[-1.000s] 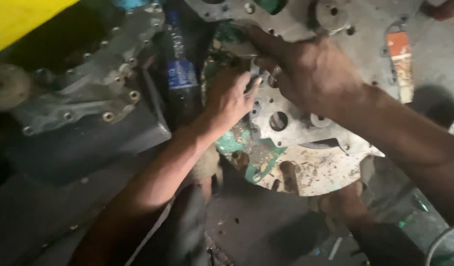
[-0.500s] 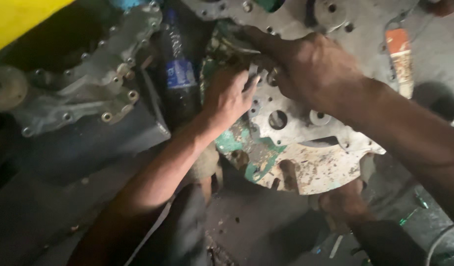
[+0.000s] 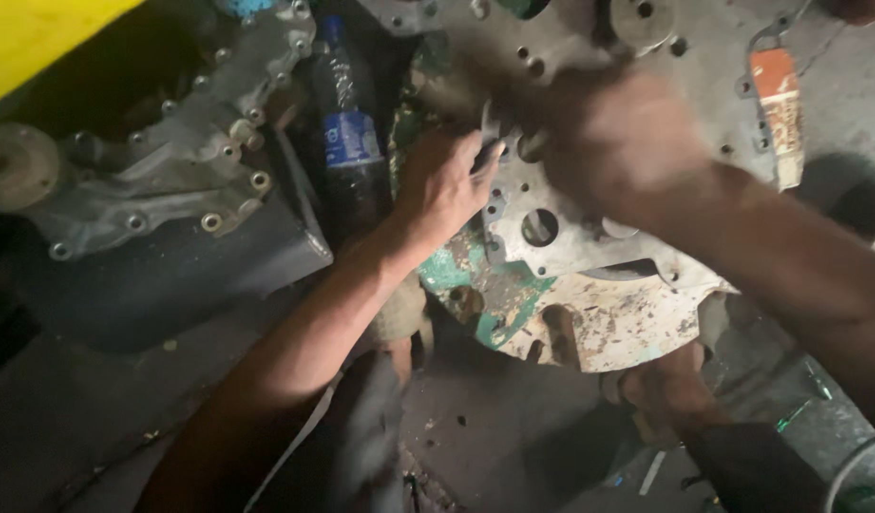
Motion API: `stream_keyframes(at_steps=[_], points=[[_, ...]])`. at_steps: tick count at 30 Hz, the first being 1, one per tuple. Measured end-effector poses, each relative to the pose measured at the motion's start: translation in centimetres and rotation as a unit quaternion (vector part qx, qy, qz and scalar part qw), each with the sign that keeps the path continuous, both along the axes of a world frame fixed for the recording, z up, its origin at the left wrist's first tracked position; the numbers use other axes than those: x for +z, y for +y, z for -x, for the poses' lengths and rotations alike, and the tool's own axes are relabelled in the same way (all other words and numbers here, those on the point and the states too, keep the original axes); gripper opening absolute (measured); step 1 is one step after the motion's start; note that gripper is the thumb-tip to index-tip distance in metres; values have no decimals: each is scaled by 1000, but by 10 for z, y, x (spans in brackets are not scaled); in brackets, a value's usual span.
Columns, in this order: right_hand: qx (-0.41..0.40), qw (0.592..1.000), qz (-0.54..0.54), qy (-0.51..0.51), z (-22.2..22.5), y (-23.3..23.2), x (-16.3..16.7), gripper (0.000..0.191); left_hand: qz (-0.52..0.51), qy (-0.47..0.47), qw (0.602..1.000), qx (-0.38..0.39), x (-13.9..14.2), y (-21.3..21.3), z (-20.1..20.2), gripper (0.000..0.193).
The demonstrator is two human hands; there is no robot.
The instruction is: The person uses a wrench to tighten bolts on a large metal engine component resting on a workbench. The person repeatedly adjusts the wrench and repositions hands to secure fasteners around the component's perimeter.
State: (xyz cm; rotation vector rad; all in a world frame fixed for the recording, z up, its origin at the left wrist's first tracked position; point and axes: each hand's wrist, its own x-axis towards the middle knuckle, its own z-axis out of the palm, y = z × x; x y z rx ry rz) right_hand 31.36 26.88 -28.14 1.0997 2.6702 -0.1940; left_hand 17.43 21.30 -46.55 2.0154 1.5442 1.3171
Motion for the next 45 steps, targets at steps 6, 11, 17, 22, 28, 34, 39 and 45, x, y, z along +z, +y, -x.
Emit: stream_keyframes(at_steps=[6,11,17,22,28,34,39,45], points=[[48,944,-16,327,-19,6,-13,48,-21,-1,1000,1,-3,0,0,15],[37,986,-15,164,-28,8,-19,54,-9,20,1000,-2,-4,1,0,15],[33,996,-6,81,-19,10,-11,64,-71,6,997,20,-11,0,-2,18],[-6,999,36,29,1,4,-1,72,-28,9,1000,11,-17,-1,-4,14],[10,969,-54,239,-24,1,-7,53,-27,9,999,16,-12,1,-3,18],[55,993,-30,99,-25,11,-4,66,-25,15,1000,6,-7,1,-1,17],[1,912,-31,409,-25,-4,-4,29,90,0,996,-21,-6,3,-1,22],[10,975,-53,216,-26,-2,-2,55,6,19,1000,-2,1,6,-3,21]])
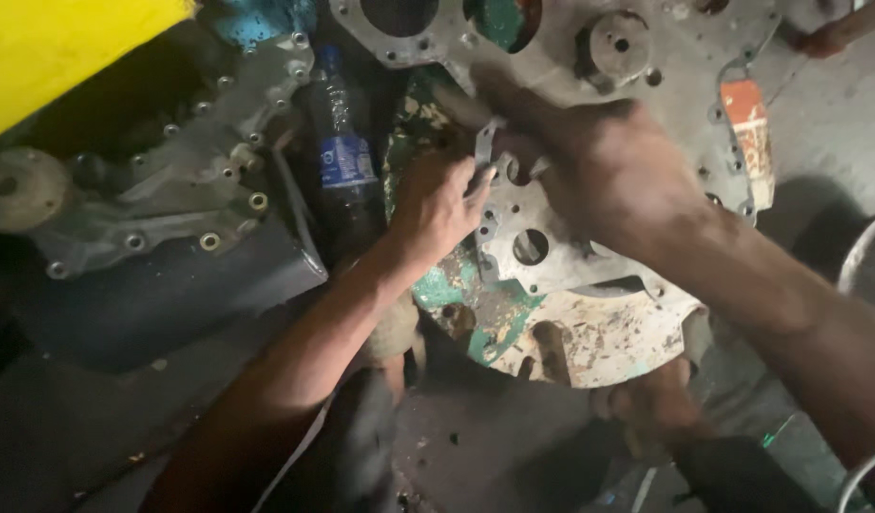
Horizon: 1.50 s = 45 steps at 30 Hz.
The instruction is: The person uses a wrench to tighten bolts on a large metal engine component resting on a workbench. The person repeatedly adjusts the wrench and repositions hands to secure fasteners around the component's perimeter.
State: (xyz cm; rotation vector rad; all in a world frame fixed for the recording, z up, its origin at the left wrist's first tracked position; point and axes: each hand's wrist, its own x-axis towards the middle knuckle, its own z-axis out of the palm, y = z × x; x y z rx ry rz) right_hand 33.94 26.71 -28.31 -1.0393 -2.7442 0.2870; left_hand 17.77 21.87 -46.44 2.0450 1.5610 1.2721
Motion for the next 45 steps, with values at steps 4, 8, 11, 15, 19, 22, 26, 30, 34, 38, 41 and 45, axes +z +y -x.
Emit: stream_keyframes(at_steps=[4,8,11,15,19,22,26,30,34,38,41,45], points=[[10,997,4,75,4,-3,0,47,41,26,999,10,-2,-3,1,22],[20,994,-31,101,-15,5,-2,45,97,-29,995,-22,-10,-2,3,23],[-8,998,-11,59,-30,9,6,40,-66,-43,997,-7,-15,-1,4,23],[-71,994,-28,74,-12,-3,20,20,12,-4,1000,-1,-17,-1,6,24],[-27,996,-68,-55,13,0,23,25,12,9,1000,-1,-20,-2,4,26],[-33,990,84,107,-1,13,21,19,-59,-29,998,-13,-21,-3,3,23],[-11,955,178,237,-5,12,9,21,35,26,999,10,-22,-3,6,22],[28,988,-147,38,14,-4,18,41,21,1,1000,-8,-20,-1,5,20],[-15,997,-28,64,15,-5,43,24,-72,-18,997,18,-18,-4,2,19],[-75,994,73,-17,19,-1,32,29,-94,5,995,25,-15,-6,5,21],[-85,983,72,-145,25,2,17,44,84,6,996,-20,-13,-2,7,24],[-26,994,30,-100,11,5,26,45,-2,-32,999,-26,-15,-2,3,18]])
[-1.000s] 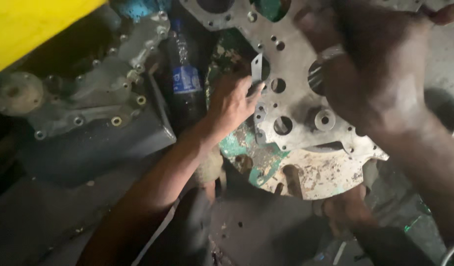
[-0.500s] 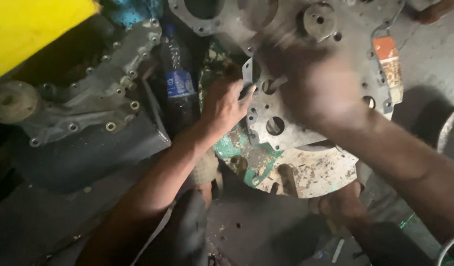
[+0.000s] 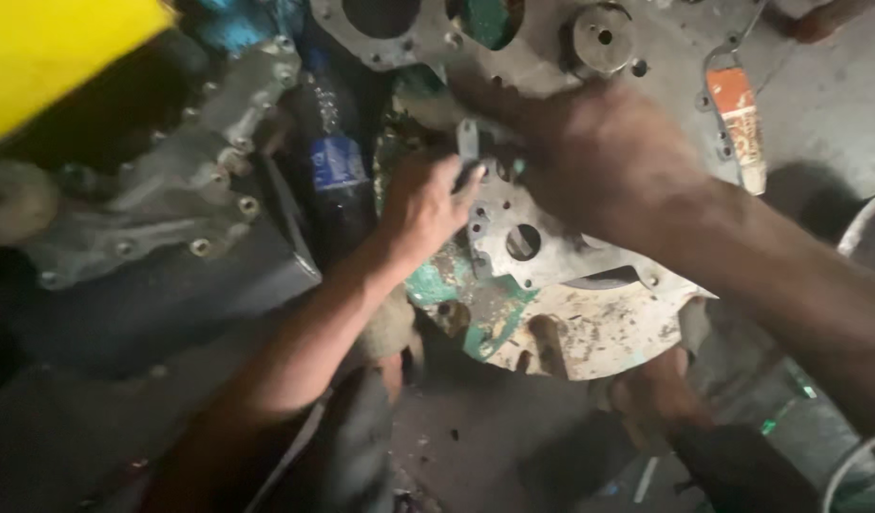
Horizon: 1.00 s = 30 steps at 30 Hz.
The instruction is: The person uses a wrench to tighten bolts on a large metal engine component resting on a workbench. The person repeatedly adjusts the wrench and repositions hands to secure fasteners around the component's perimeter.
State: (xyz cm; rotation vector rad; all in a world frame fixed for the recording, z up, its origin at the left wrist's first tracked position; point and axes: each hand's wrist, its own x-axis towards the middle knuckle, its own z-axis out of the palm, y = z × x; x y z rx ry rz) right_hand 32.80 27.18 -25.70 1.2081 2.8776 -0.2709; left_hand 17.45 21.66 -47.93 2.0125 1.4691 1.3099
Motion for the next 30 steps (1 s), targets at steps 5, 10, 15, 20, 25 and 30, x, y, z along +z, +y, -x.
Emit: stream_keyframes(at_steps=[5,10,15,20,25,30], points=[[-39,975,-14,218,-3,-5,13,46,-110,58,989,78,-6,-4,-2,24],[14,998,-29,-60,19,-9,14,48,-12,-4,1000,16,-7,1,3,19],[-60,978,28,196,6,-14,19,49,-66,46,996,46,-8,0,3,24],[62,991,-111,-30,10,-6,5,76,-13,42,998,36,-4,1,2,23],[-61,990,-47,116,2,-5,13,55,-14,10,999,28,0,0,2,22],[-2,999,-33,-30,9,-8,-9,70,25,27,999,21,-5,2,1,28]])
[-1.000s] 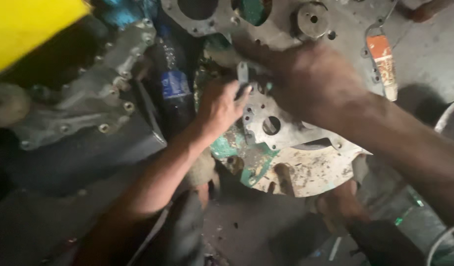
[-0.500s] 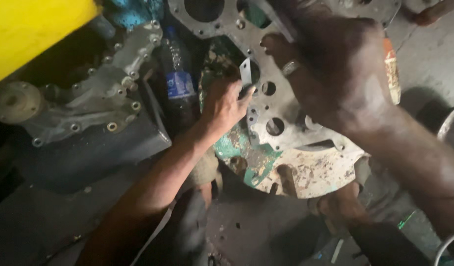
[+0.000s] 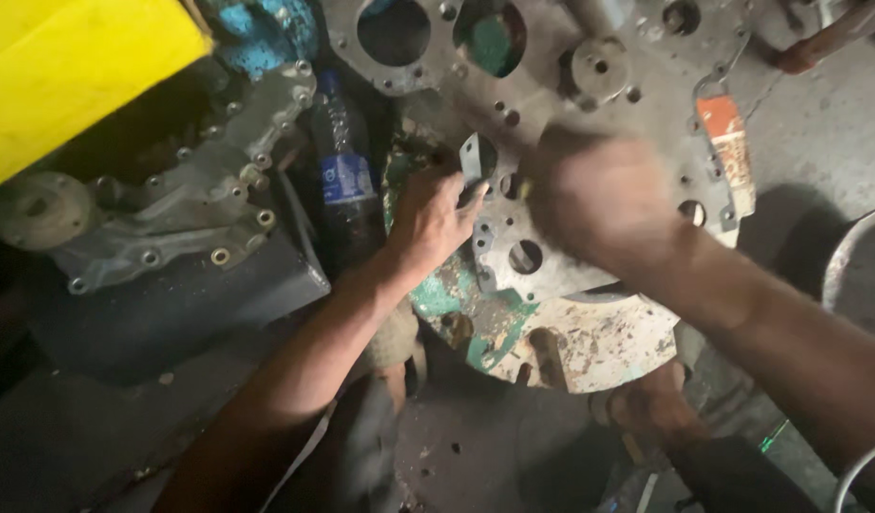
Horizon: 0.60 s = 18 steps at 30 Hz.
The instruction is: The person uses a wrench to tighten bolts on a large metal engine component resting on a workbench. The person repeatedly adjusts the wrench and repositions hands to secure fasteners around the component's perimeter.
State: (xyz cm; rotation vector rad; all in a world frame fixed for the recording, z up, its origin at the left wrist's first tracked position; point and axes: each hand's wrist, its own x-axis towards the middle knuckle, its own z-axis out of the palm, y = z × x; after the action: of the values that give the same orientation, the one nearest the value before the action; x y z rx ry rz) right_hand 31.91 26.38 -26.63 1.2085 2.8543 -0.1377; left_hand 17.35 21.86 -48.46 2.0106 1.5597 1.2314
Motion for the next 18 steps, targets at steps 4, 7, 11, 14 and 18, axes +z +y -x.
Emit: stream_keyframes(at_steps=[4,7,11,14,18], points=[[-61,994,20,-83,-9,5,0,79,-71,13,997,17,-2,0,-2,26],[-21,974,-41,224,-15,6,5,58,-8,11,1000,6,-1,-1,-2,27],[30,999,-33,26,-12,12,-5,83,124,-25,992,-5,3,-1,-2,24],[-31,997,42,-61,-15,12,-5,87,-70,-53,996,1,3,-1,-1,18],[10,980,-106,168,-7,4,9,65,51,13,999,-1,3,2,0,28]])
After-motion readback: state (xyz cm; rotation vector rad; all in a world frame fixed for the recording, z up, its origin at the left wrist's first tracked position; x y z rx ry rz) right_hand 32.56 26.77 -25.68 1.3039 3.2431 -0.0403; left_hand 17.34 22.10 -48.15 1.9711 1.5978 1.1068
